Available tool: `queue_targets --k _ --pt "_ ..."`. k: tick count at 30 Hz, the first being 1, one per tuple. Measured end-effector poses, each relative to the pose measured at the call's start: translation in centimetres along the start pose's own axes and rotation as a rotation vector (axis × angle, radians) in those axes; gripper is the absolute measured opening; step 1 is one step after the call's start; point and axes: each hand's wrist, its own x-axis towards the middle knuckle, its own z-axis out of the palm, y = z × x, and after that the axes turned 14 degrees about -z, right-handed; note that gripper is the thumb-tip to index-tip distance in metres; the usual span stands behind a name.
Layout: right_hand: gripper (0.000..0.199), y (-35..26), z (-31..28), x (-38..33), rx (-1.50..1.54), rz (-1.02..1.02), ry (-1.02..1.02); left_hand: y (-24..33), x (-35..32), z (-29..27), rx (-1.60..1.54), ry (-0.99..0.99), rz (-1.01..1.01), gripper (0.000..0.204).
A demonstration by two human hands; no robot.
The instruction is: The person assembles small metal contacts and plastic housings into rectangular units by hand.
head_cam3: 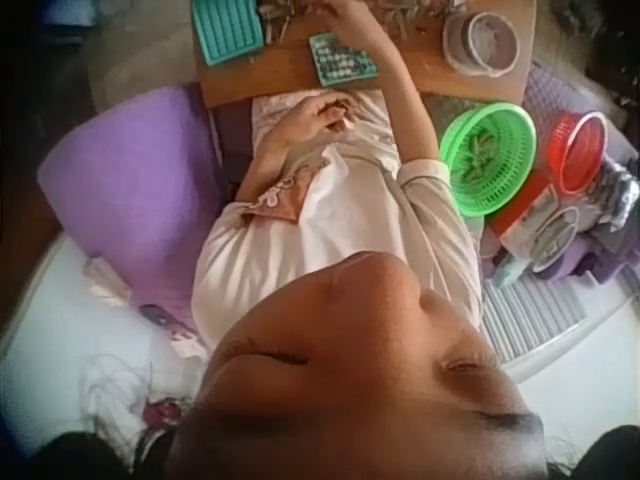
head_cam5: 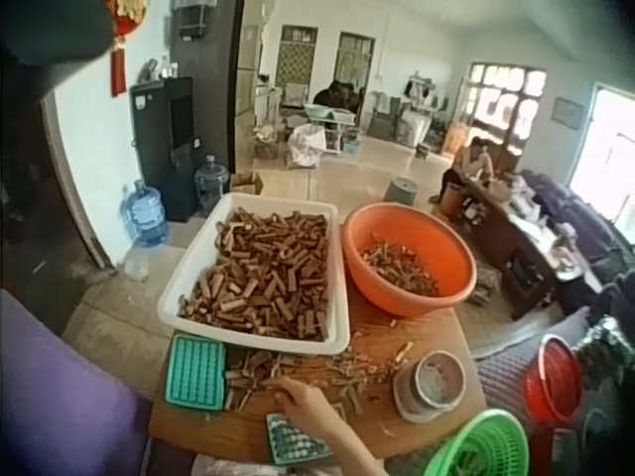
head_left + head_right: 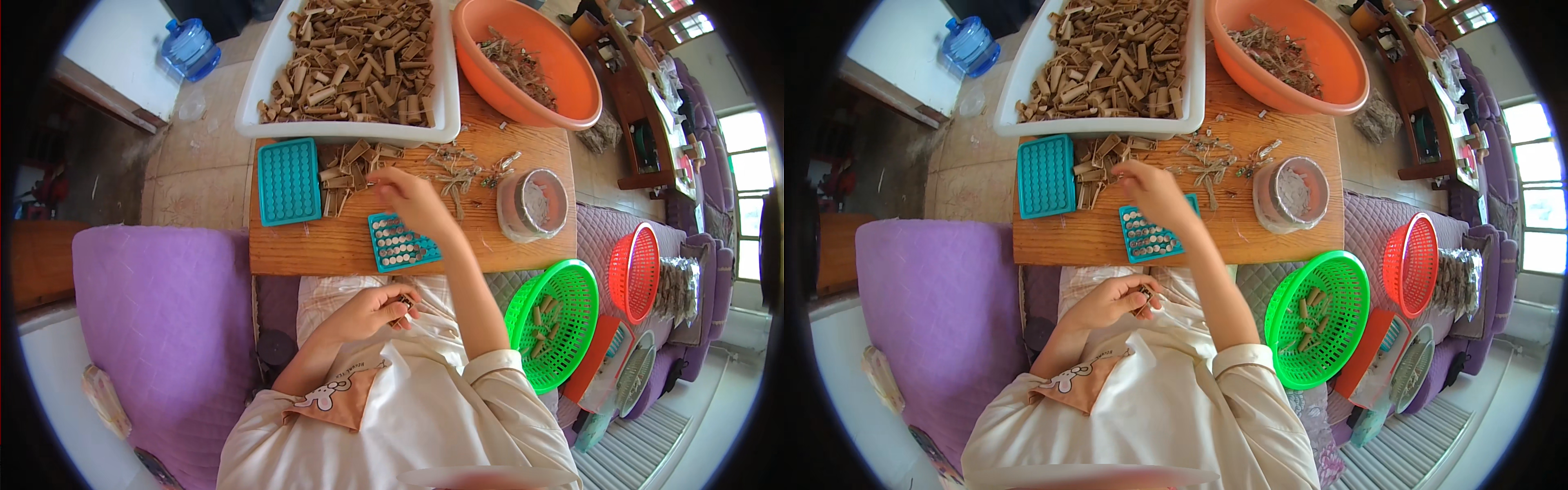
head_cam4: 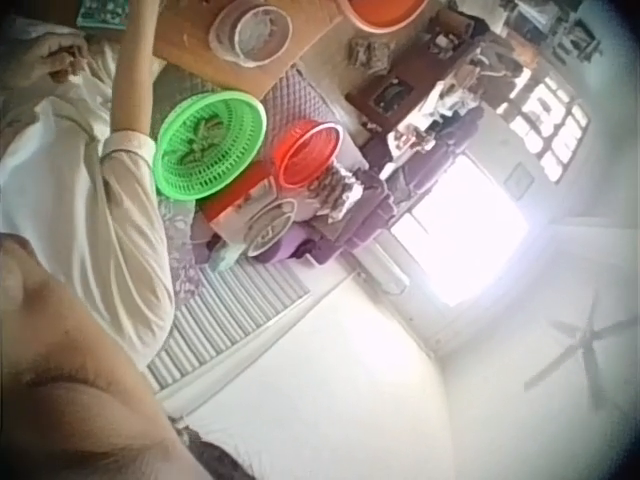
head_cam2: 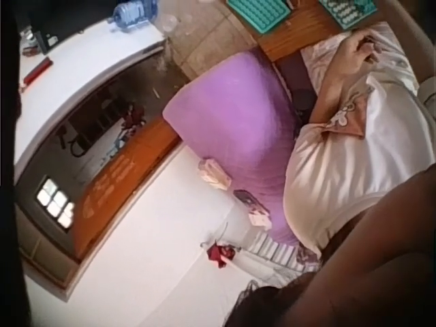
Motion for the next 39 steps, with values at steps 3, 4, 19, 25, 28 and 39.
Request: queue_targets --k 3,4,19,25,28,39 --pt "0.025 0.9 3.0 2.9 -0.093 -0.076 0.138 -0.6 0.0 -0.2 -0.051 -0.022 -0.035 0.022" --pt "0.025 1.4 3.6 3.6 -0.275 -0.14 0.176 -0.6 0.0 -0.4 -0.028 0.043 -0.078 0.022" --pt "0.018 -1.8 1.7 1.5 -0.251 -0.077 0.308 0.4 -1.0 -2.0 -0.079 0.219 0.114 0.026" --pt "0.02 -1.3 -2.7 -3.9 0.016 0.139 0.402 1.6 -0.5 -2.4 -0.208 0.349 0.281 0.025" --pt "0.018 -1.2 -4.4 -6.0 0.227 0.143 0.442 2.0 0.3 -2.0 -0.343 0.406 0.323 0.021" --pt "0.032 -1.9 -5.8 -8.8 0.258 0.23 0.36 6.0 5.0 -1.0 -0.649 0.487 0.464 0.024"
